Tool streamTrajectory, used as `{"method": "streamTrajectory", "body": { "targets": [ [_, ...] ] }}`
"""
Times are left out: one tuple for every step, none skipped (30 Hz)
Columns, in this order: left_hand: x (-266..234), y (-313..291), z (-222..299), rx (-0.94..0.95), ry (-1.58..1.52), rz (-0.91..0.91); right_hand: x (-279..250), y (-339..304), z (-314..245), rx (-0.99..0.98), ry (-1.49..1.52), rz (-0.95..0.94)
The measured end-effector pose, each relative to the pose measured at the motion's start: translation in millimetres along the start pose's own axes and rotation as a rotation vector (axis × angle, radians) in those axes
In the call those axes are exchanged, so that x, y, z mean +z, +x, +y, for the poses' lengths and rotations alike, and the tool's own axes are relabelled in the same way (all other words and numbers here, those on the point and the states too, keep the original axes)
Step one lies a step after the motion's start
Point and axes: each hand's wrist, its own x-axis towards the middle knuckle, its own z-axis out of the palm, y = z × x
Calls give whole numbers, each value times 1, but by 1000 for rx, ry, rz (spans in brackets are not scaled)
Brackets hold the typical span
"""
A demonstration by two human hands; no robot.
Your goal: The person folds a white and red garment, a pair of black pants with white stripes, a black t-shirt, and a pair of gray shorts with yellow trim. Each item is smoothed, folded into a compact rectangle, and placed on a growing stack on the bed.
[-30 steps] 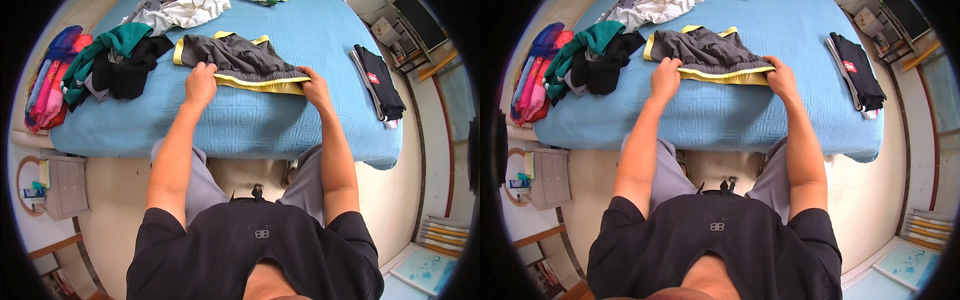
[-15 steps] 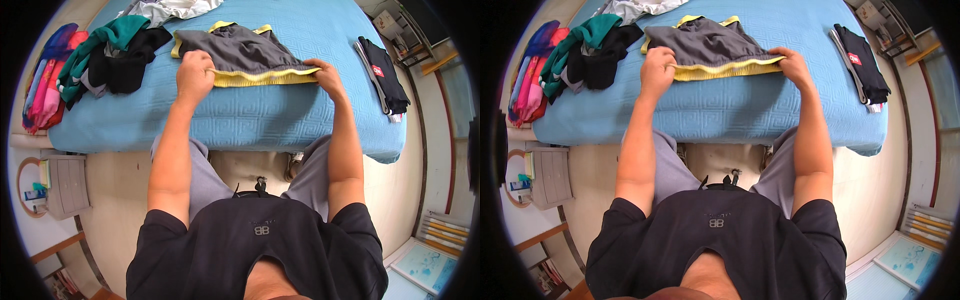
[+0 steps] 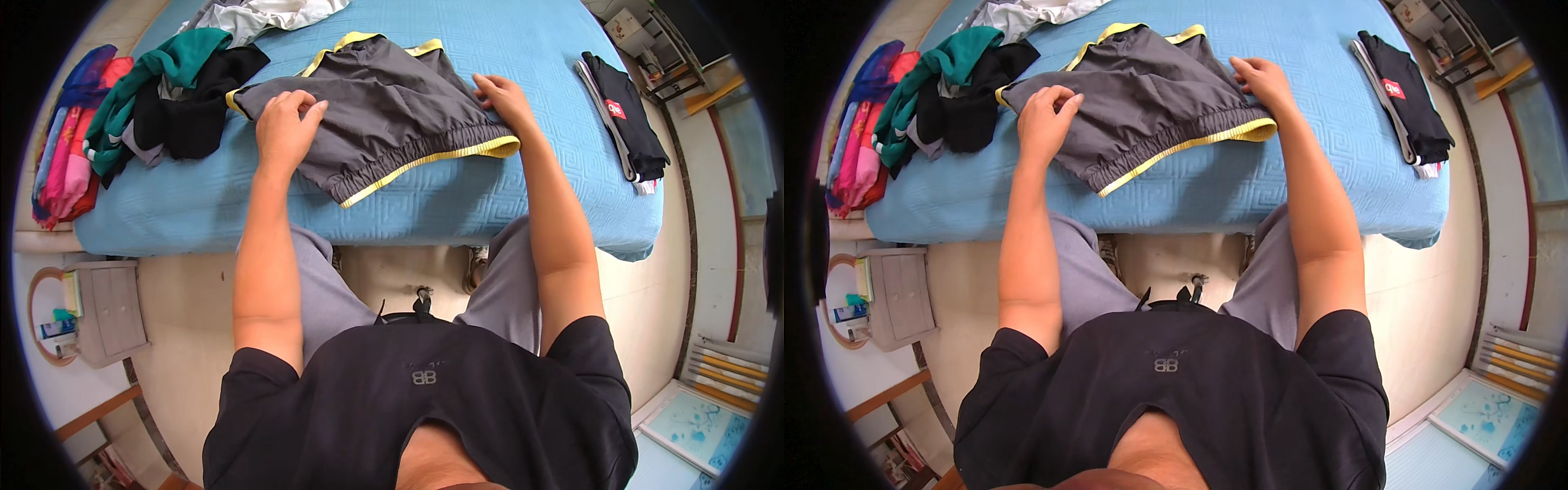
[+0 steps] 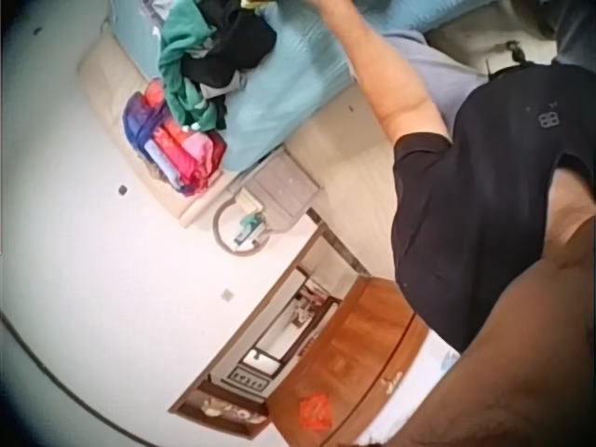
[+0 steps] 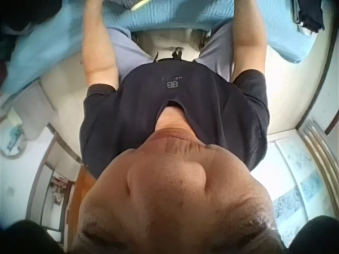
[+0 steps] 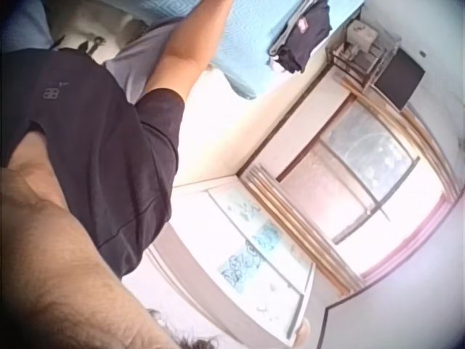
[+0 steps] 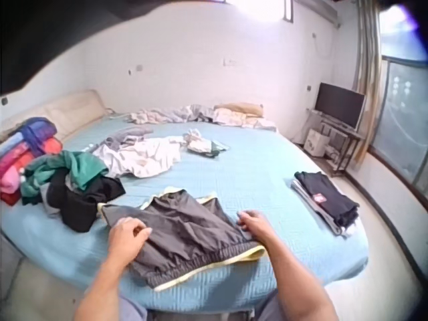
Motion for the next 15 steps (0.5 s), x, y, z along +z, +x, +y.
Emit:
{"method": "streamTrajectory", "body": {
  "targets": [
    [1, -4, -7, -3, 27, -9, 13, -2, -4, -23, -30, -54],
    [3, -5, -10, 1, 49, -17, 20, -6, -12, -46, -62, -99],
    [5, -7, -13, 5, 71, -25, 24, -10, -16, -69, -93, -145],
    [9, -5, -9, 38, 89, -50, 27, 3, 3, -145, -152, -72],
    [10, -7, -9, 57, 115, -73, 26, 4, 4, -198, -104, 10],
    [11, -10, -9, 76, 142, -96, 25, 5, 5, -250, -56, 92],
    [12, -12, -10, 92, 143, -108, 16, 9, 5, -260, -6, 171],
    [13, -13, -10, 111, 140, -118, -4, 17, 8, -272, 40, 256],
    [17, -11, -7, 139, 130, -126, -29, 28, 23, -313, 107, 384],
    [19, -12, -7, 170, 115, -124, -52, 28, 28, -285, 112, 381],
    [21, -11, -5, 209, 95, -120, -72, 29, 40, -259, 109, 425],
    [23, -9, -1, 250, 73, -114, -92, 30, 54, -189, 100, 380],
    [20, -8, 1, 207, 38, -193, -98, 23, 58, -81, 27, 321],
    [21, -10, 0, 202, 66, -137, -99, 11, 58, 23, -45, 256],
    [23, -13, -2, 195, 95, -81, -94, 3, 57, 40, -25, 268]
  ]
}}
